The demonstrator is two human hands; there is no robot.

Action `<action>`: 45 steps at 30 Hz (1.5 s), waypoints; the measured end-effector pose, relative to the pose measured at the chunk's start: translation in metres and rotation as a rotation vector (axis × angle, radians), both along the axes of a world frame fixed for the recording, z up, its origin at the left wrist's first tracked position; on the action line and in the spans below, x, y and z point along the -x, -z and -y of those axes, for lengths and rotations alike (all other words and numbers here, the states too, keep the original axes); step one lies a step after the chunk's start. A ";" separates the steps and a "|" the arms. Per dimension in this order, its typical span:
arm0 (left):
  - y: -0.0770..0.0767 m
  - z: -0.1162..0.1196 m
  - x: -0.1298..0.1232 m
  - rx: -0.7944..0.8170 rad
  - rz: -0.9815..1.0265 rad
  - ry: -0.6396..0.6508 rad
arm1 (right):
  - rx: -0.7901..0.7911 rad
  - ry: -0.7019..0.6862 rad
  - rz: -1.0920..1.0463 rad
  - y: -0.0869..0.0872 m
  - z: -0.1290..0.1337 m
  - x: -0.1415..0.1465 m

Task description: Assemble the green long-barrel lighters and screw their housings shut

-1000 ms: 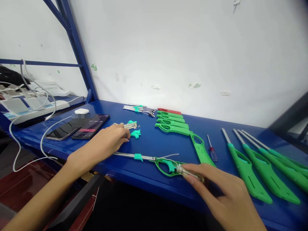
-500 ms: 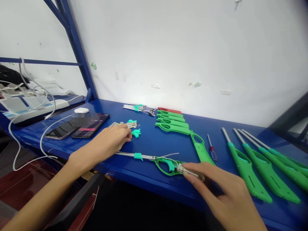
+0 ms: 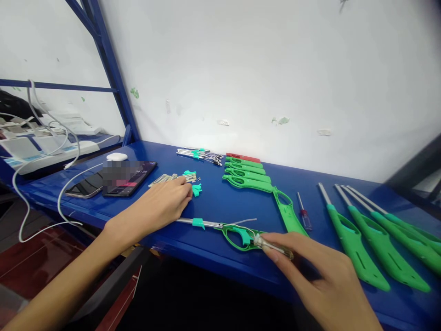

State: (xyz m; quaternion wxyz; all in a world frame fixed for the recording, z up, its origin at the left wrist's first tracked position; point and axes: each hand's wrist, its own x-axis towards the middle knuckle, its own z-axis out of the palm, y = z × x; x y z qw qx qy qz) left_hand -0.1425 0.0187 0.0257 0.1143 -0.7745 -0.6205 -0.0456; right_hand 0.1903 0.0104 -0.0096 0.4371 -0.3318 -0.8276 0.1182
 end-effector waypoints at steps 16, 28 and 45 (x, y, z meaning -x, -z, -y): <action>-0.004 0.028 -0.027 -0.139 0.265 0.313 | 0.011 0.002 -0.015 -0.002 0.000 0.000; -0.002 0.048 -0.066 -0.294 0.619 0.510 | 0.043 0.016 -0.023 0.000 0.001 -0.001; 0.014 0.051 -0.095 -0.303 0.854 0.688 | 0.084 -0.164 0.023 0.000 0.004 -0.001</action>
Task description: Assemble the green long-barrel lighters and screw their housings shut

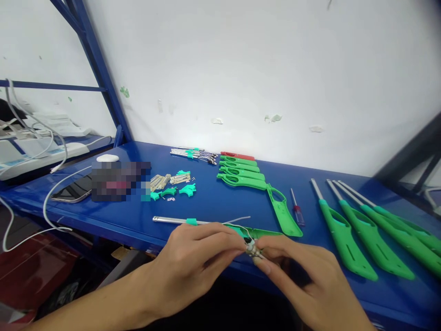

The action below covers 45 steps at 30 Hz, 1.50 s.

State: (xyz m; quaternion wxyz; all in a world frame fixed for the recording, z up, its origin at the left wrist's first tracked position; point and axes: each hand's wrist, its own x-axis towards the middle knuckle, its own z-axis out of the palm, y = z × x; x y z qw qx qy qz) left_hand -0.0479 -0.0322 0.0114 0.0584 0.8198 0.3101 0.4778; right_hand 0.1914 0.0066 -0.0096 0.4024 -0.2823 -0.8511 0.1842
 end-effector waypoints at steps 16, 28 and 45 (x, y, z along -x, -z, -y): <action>-0.001 -0.001 -0.003 -0.089 -0.074 -0.069 | -0.066 0.039 0.065 0.003 0.002 -0.003; 0.008 0.000 -0.001 -0.144 -0.099 -0.093 | -0.058 -0.019 0.190 0.005 0.004 -0.005; 0.017 0.005 -0.011 -0.117 -0.080 -0.104 | -0.265 0.017 0.283 0.002 0.012 -0.005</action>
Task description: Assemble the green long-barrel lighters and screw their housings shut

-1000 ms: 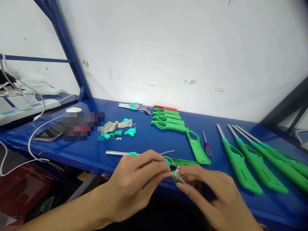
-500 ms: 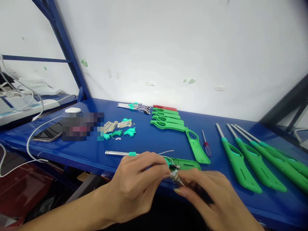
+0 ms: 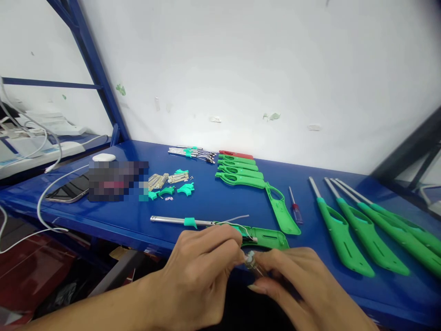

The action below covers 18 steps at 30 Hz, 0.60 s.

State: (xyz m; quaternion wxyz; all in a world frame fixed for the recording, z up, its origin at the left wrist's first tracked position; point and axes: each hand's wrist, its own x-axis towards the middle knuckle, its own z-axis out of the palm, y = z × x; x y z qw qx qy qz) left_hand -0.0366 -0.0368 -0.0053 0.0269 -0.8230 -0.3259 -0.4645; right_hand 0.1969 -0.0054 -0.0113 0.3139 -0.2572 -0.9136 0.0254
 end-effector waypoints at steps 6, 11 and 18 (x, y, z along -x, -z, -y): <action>0.003 0.001 0.000 -0.006 -0.071 -0.027 | -0.018 -0.009 -0.006 -0.001 0.000 0.001; 0.001 0.005 -0.003 0.009 -0.089 -0.025 | -0.027 -0.033 -0.043 -0.005 0.000 0.003; 0.004 0.006 -0.002 -0.022 -0.135 -0.002 | -0.005 -0.062 -0.023 -0.010 0.000 0.005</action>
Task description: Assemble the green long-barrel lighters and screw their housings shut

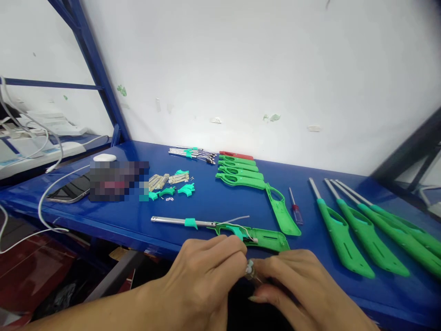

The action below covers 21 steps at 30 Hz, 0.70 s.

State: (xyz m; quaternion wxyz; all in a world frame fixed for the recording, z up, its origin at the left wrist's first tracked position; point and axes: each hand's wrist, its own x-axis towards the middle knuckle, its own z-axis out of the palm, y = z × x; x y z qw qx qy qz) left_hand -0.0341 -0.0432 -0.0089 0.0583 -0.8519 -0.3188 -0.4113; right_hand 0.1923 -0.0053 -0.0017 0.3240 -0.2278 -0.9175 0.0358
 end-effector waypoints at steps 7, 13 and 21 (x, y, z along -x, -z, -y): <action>0.004 0.002 -0.003 0.121 0.106 -0.016 | -0.003 0.015 -0.012 0.001 0.001 0.002; -0.005 -0.005 0.002 0.171 0.174 0.046 | 0.054 0.115 -0.061 0.012 -0.005 -0.005; -0.013 -0.037 0.024 0.253 0.077 -0.086 | 0.185 0.275 -0.335 0.011 -0.014 -0.004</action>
